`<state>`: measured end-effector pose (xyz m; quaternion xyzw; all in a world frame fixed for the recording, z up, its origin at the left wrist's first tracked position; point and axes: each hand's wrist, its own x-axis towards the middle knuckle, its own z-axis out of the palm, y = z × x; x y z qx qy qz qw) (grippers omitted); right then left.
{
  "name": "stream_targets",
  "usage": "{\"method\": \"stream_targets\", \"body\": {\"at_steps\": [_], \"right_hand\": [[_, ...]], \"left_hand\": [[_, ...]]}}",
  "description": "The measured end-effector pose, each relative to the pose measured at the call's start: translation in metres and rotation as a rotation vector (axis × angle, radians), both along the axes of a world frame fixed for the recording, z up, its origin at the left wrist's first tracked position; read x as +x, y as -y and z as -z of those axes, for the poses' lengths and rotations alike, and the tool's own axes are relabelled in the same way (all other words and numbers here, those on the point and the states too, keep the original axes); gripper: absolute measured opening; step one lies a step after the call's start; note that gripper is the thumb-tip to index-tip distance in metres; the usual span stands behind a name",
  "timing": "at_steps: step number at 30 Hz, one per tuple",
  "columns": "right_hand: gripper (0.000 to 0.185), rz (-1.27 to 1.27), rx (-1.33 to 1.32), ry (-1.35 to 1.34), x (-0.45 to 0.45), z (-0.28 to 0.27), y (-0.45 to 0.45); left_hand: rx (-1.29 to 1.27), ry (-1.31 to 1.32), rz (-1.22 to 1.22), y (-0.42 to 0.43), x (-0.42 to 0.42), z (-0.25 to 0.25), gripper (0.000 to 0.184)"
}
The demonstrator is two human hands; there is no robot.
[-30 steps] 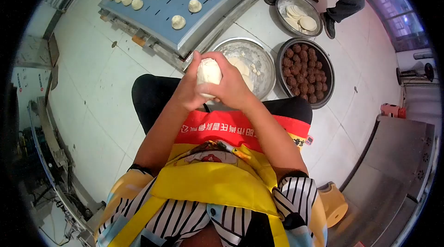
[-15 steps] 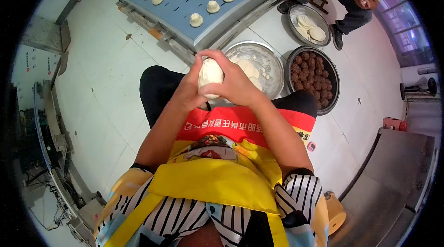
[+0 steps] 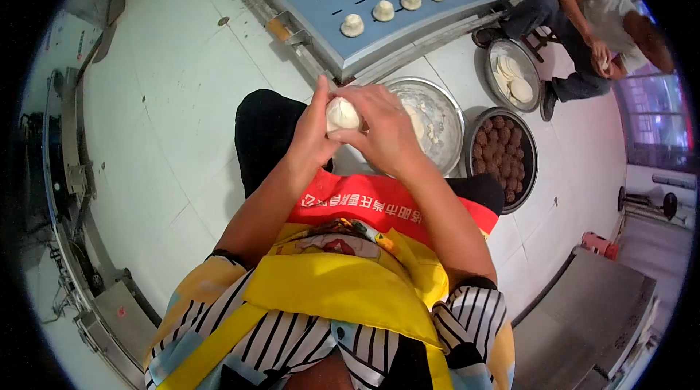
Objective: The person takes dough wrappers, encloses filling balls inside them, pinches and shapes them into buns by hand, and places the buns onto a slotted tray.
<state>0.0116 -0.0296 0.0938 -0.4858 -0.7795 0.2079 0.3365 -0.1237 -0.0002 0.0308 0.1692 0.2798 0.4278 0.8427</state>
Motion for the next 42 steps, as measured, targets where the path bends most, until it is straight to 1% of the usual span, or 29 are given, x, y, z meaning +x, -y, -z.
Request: {"method": "stream_targets", "body": {"at_steps": [2,5,6,9,10,13,14,15,17,18,19,21,22,24,27,29,30,33,36,39,42], "right_hand": [[0.054,-0.032,0.084,0.220,-0.001,-0.011,-0.010],[0.056,-0.038,-0.021,0.499,-0.005,-0.031,-0.018],[0.062,-0.059,-0.054,0.525,-0.007,-0.038,-0.022],[0.056,-0.051,-0.155,0.577,-0.011,-0.044,-0.041],[0.055,-0.059,-0.135,0.535,-0.009,-0.042,-0.050],[0.051,-0.083,-0.098,0.404,0.006,-0.030,-0.091],[0.048,-0.088,-0.095,0.358,0.014,-0.024,-0.112],[0.046,-0.096,-0.094,0.312,0.021,-0.016,-0.135],[0.043,-0.022,-0.083,0.333,0.030,0.013,-0.190],[0.043,-0.028,-0.070,0.330,0.034,0.033,-0.221],[0.042,-0.032,-0.058,0.328,0.037,0.057,-0.253],[0.042,-0.024,-0.130,0.349,0.033,0.099,-0.313],[0.042,-0.020,-0.172,0.357,0.031,0.118,-0.339],[0.043,-0.055,-0.156,0.400,0.023,0.149,-0.383],[0.043,-0.101,-0.113,0.457,0.014,0.194,-0.429],[0.041,-0.140,-0.087,0.511,0.010,0.209,-0.449],[0.042,-0.197,-0.068,0.515,0.009,0.213,-0.455],[0.042,-0.246,-0.088,0.555,0.004,0.219,-0.460],[0.049,-0.324,0.006,0.641,0.008,0.227,-0.464],[0.047,-0.314,-0.036,0.677,0.002,0.215,-0.455],[0.048,-0.329,-0.035,0.749,0.001,0.220,-0.463]], "left_hand": [[-0.162,-0.051,-0.046,-0.010,0.002,0.000,0.060],[-0.202,-0.074,-0.097,-0.019,0.008,0.002,0.055],[-0.220,0.012,-0.094,-0.025,0.012,0.008,0.051],[-0.286,0.070,-0.120,-0.045,0.016,-0.010,0.050],[-0.200,-0.032,-0.081,-0.054,0.017,-0.008,0.064],[-0.118,-0.001,-0.109,-0.088,0.018,0.004,0.065],[0.041,0.007,-0.106,-0.099,0.011,0.004,0.062],[0.082,-0.090,-0.199,-0.106,0.003,0.002,0.060],[0.156,-0.298,-0.378,-0.121,-0.017,-0.014,0.056],[0.178,-0.251,-0.431,-0.125,-0.027,-0.012,0.051],[0.161,-0.212,-0.452,-0.128,-0.036,-0.009,0.049],[0.131,-0.134,-0.492,-0.128,-0.050,-0.007,0.046],[0.090,-0.135,-0.492,-0.131,-0.056,-0.006,0.044],[0.011,-0.145,-0.492,-0.133,-0.067,-0.010,0.041],[0.044,-0.233,-0.499,-0.133,-0.081,-0.009,0.039],[0.055,-0.225,-0.494,-0.132,-0.088,-0.004,0.039],[0.062,-0.217,-0.494,-0.131,-0.090,-0.003,0.039],[0.055,-0.257,-0.489,-0.132,-0.094,-0.003,0.040],[0.092,-0.192,-0.447,-0.130,-0.093,0.004,0.041],[0.110,-0.226,-0.398,-0.127,-0.091,0.004,0.041],[0.095,-0.232,-0.403,-0.123,-0.090,0.001,0.039]]}}
